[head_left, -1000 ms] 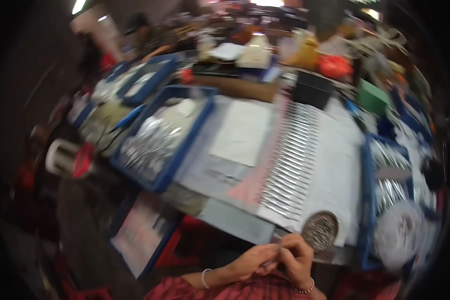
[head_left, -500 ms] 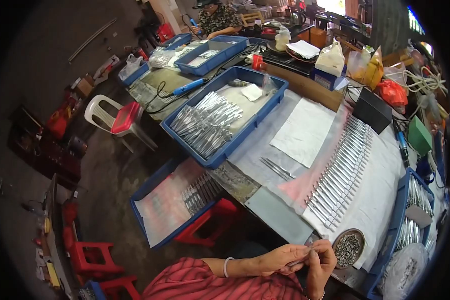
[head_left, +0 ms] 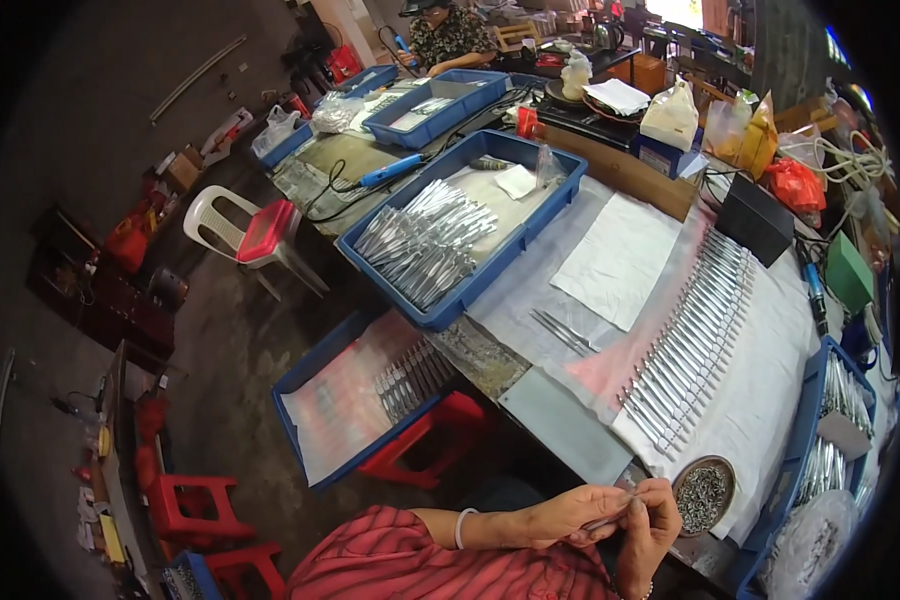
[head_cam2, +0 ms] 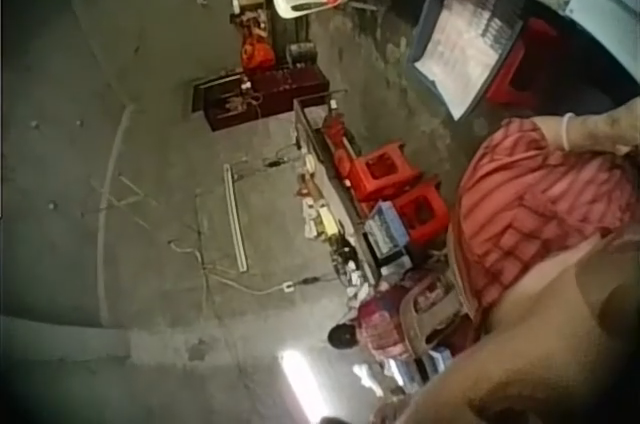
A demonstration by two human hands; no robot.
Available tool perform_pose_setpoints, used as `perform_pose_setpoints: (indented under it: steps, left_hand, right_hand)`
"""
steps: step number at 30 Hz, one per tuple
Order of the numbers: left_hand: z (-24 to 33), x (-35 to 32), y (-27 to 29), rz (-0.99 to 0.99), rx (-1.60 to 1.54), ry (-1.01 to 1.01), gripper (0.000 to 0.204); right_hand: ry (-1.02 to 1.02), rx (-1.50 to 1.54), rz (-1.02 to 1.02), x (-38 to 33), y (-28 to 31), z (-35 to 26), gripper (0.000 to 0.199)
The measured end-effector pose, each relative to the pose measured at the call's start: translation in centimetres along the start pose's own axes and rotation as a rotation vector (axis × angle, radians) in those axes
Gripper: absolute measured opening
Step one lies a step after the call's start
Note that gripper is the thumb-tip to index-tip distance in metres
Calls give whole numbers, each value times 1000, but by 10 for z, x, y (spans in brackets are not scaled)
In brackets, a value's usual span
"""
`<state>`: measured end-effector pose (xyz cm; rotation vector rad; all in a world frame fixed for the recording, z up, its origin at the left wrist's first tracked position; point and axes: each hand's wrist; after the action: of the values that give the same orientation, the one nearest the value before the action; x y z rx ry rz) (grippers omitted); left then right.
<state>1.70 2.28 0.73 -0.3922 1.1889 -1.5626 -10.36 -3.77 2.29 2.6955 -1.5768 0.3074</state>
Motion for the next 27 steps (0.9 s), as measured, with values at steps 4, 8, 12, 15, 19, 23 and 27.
perform_pose_setpoints:
  steps: [4,8,12,15,19,23,27]
  left_hand:
    - [0,2,-2,6,23,6,30]
    - [0,3,-4,13,39,12,30]
    - [-3,4,-8,-5,35,15,29]
    - [-6,4,-5,7,34,22,29]
    - [-6,4,-5,-2,13,21,29]
    - [-6,4,-3,-24,15,24,29]
    - [-3,1,-6,13,51,12,27]
  right_hand:
    - [-5,35,14,0,1,0,9]
    - [-9,67,20,0,4,1,10]
    - [-25,71,46,-3,6,-4,10]
    - [3,41,31,-4,7,2,9]
    - [5,72,53,-4,6,4,9]
    - [24,51,27,-3,8,3,9]
    - [34,42,15,-1,5,-1,10]
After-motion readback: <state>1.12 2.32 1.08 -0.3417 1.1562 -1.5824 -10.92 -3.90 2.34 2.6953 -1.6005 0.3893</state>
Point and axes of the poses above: each hand's wrist, its own x-axis towards the middle knuckle, its own y-axis out of the back of the hand, z = x × y, and after that the axes turned 5 degrees about y, right-handed
